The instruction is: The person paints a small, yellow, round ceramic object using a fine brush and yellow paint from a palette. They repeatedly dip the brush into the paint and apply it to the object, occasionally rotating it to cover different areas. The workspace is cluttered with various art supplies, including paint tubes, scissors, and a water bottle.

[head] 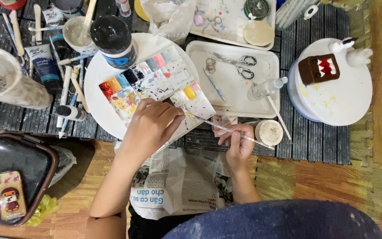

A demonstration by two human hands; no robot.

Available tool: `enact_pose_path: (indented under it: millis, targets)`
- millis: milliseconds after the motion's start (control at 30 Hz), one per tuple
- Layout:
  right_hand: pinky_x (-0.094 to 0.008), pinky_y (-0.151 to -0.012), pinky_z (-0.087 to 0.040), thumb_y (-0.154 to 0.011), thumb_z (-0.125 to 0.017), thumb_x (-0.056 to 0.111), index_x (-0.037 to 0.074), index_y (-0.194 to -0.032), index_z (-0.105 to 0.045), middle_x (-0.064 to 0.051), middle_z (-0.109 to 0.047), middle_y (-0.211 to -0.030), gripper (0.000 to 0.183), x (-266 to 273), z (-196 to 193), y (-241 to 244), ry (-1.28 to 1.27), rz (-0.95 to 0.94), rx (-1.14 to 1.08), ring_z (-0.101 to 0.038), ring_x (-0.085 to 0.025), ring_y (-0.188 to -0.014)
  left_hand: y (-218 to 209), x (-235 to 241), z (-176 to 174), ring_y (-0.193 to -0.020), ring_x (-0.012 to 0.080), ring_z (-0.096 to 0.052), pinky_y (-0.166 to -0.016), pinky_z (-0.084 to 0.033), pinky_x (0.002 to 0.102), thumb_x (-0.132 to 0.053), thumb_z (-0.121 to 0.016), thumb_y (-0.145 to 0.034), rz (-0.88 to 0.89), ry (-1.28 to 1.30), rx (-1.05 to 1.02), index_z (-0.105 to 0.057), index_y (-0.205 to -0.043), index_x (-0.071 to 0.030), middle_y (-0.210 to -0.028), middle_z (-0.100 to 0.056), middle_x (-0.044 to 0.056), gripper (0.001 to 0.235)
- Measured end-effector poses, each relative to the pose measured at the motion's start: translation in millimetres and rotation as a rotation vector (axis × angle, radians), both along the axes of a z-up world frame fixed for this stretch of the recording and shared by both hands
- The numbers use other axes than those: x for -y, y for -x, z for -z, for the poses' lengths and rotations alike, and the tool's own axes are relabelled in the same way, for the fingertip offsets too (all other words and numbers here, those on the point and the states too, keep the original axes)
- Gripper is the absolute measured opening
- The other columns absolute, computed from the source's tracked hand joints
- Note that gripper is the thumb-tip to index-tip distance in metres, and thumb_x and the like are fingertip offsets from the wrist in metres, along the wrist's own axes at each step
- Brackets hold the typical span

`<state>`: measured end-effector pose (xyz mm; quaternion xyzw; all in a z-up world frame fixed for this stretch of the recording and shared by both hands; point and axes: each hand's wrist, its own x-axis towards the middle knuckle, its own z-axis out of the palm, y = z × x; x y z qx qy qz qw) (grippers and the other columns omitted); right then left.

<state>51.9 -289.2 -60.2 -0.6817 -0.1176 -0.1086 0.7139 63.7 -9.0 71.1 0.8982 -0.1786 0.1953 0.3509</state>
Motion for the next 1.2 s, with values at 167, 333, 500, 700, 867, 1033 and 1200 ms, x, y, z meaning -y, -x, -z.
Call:
enact_pose_path:
  millis: [167,333,500,700,867,1033,1200]
  targets:
    - [-0.020,-0.055,-0.041,-0.113,-0.051,0.026,0.006,-0.113,-0.049,-0.012,-0.067,-0.094,0.020,6.0,0.7,10.0,0.024,0.028,-0.013,-0.062,-0.013,-0.065,11.5,-1.0,5.5,-0.087,0.0265,-0.067,-0.088,-0.049,0.040,-0.014,-0.079,-0.090,0.002,0.028,-0.018,-0.074,-0.098,-0.007,-0.093,-0.073,0.008,0.012]
    - [-0.021,-0.051,-0.043,-0.112,-0.050,0.026,0.005,-0.111,-0.049,-0.013,-0.069,-0.090,0.021,5.5,-2.1,6.4,0.103,0.005,0.042,-0.063,-0.013,-0.062,26.5,-16.2,6.2,-0.093,0.0251,-0.069,-0.091,-0.049,0.040,-0.012,-0.078,-0.090,-0.057,0.060,-0.014,-0.073,-0.100,-0.006,-0.099,-0.074,0.007,0.012]
    - [-0.024,-0.057,-0.048,-0.113,-0.049,0.026,0.005,-0.114,-0.048,-0.014,-0.068,-0.094,0.021,1.4,-8.2,11.3,0.062,-0.032,0.033,-0.064,-0.015,-0.068,35.5,-30.6,8.9,-0.090,0.0237,-0.070,-0.088,-0.049,0.040,-0.008,-0.078,-0.089,-0.118,0.085,-0.051,-0.072,-0.098,-0.006,-0.100,-0.076,0.005,0.011]
    - [-0.023,-0.058,-0.045,-0.113,-0.050,0.025,0.006,-0.114,-0.047,-0.015,-0.069,-0.091,0.019,3.1,-9.9,16.2,0.082,0.010,-0.012,-0.064,-0.015,-0.066,39.5,-27.8,10.2,-0.096,0.0283,-0.069,-0.091,-0.053,0.040,-0.008,-0.079,-0.088,-0.079,0.146,0.008,-0.071,-0.100,-0.004,-0.099,-0.073,0.007,0.015]
    - [-0.022,-0.058,-0.044,-0.113,-0.050,0.025,0.006,-0.113,-0.047,-0.015,-0.070,-0.091,0.019,6.5,-5.8,16.5,0.057,0.010,-0.013,-0.062,-0.014,-0.064,38.1,-22.5,10.3,-0.093,0.0276,-0.069,-0.088,-0.054,0.041,-0.007,-0.081,-0.087,-0.070,0.150,-0.003,-0.073,-0.096,-0.005,-0.094,-0.072,0.007,0.013]
    - [-0.022,-0.057,-0.043,-0.114,-0.050,0.027,0.007,-0.113,-0.048,-0.014,-0.070,-0.090,0.021,10.3,-7.3,15.3,0.036,0.011,0.047,-0.061,-0.013,-0.064,35.6,-16.4,11.8,-0.094,0.0298,-0.068,-0.089,-0.054,0.040,-0.007,-0.081,-0.086,-0.023,0.184,0.016,-0.074,-0.099,-0.004,-0.096,-0.072,0.008,0.015]
    - [-0.021,-0.054,-0.042,-0.114,-0.051,0.026,0.007,-0.113,-0.048,-0.015,-0.069,-0.091,0.019,13.5,-10.7,15.5,0.003,0.038,0.045,-0.060,-0.013,-0.063,27.1,-4.1,16.6,-0.095,0.0308,-0.068,-0.088,-0.054,0.040,-0.006,-0.080,-0.087,0.018,0.197,0.001,-0.073,-0.098,-0.004,-0.097,-0.074,0.008,0.013]
